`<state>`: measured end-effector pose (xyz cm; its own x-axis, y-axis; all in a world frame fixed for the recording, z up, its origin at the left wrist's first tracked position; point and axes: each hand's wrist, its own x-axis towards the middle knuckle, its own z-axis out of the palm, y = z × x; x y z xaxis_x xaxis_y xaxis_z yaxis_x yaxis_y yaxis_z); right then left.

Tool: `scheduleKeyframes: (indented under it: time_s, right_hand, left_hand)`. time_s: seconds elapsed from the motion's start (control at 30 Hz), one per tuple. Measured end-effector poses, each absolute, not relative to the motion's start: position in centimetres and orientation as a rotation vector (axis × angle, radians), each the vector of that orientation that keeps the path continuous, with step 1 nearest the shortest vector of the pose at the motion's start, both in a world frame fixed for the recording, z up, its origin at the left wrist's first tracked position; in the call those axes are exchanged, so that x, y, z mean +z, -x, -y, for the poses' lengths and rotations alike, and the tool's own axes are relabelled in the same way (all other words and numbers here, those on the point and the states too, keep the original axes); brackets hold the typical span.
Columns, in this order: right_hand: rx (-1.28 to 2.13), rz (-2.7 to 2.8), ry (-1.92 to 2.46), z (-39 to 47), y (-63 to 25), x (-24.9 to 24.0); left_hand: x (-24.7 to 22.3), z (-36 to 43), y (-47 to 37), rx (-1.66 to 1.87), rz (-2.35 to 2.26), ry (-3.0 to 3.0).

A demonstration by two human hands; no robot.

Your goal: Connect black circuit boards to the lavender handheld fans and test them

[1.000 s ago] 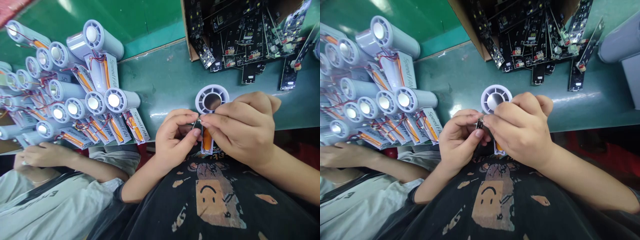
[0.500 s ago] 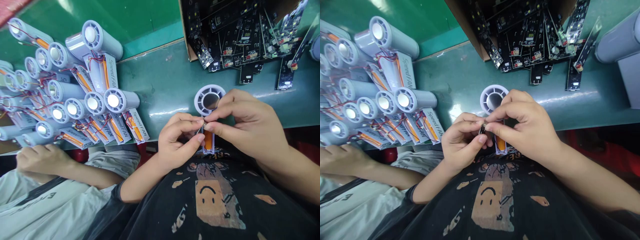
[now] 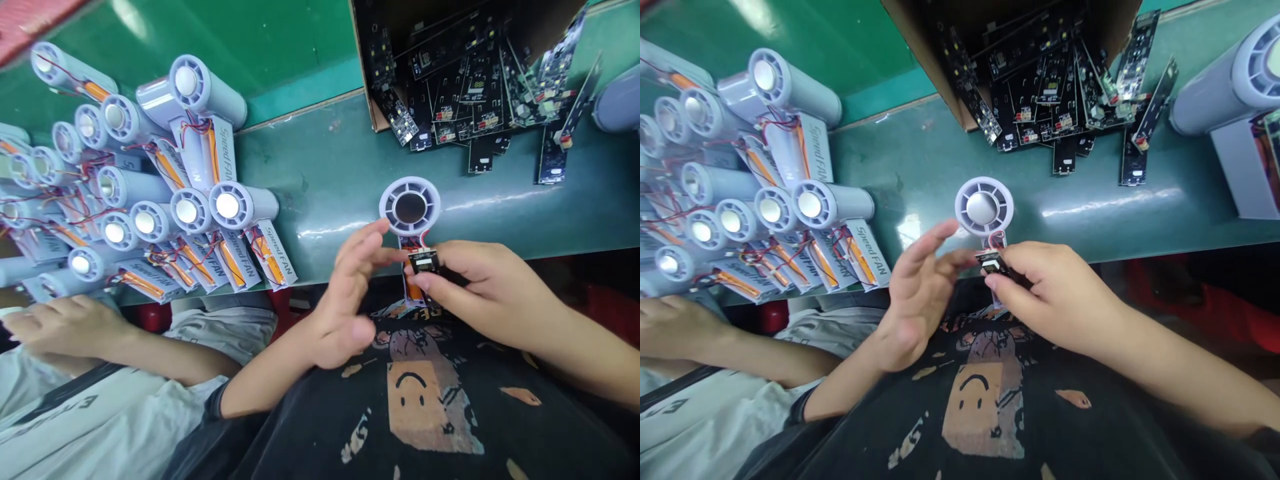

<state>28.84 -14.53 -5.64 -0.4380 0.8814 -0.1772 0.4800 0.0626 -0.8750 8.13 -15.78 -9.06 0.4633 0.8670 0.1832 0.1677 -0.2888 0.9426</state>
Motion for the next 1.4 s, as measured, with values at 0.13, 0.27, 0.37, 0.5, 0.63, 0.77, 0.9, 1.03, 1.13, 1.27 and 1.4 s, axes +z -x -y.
scheduleKeyframes:
  time_s: [0.13,0.27,0.37,0.5,0.63,0.77,0.9,1.03,1.13,1.27,1.4]
  right_hand:
    - [1.767,1.621,1.192,14.8,-29.1,-5.6]
    - [1.772,1.598,1.216,15.4,-28.8,-5.8]
    - [1.869,1.509,1.268,15.6,-29.0,-5.9]
    - [2.197,1.190,1.166,15.5,-29.4,-6.6]
    - [2.364,0.990,1.067,15.3,-29.5,-7.3]
    - [2.379,0.954,1.096,15.0,-29.3,-7.9]
    - [2.393,0.953,1.043,15.0,-28.8,-8.2]
    - [2.247,1.004,1.063,15.1,-28.6,-7.9]
    - [2.149,1.037,1.079,15.3,-28.7,-7.8]
    - [2.109,1.013,1.065,15.3,-28.7,-8.1]
    - [2.071,1.021,1.127,15.5,-28.7,-8.0]
  left_hand:
    - [-8.9,13.3,-8.1,0.865,-0.835,-2.059]
    - [-9.0,11.6,-9.2,0.779,-0.834,-2.298]
    - [-9.0,11.0,-9.3,0.848,-0.885,-2.383]
    - [-8.6,11.0,-8.5,1.014,-0.865,-2.616]
    - [-8.3,12.0,-7.8,1.015,-0.880,-2.632]
    - [-8.7,13.3,-7.6,1.112,-1.113,-2.621]
    - [-9.3,13.8,-7.5,1.060,-1.119,-2.521]
    - [-9.0,13.3,-7.5,0.980,-1.030,-2.403]
    - [-9.0,12.7,-7.6,0.991,-1.019,-2.347]
    - [-9.7,12.4,-7.5,1.100,-1.003,-2.403]
    - [-9.1,12.6,-7.6,1.021,-1.018,-2.647]
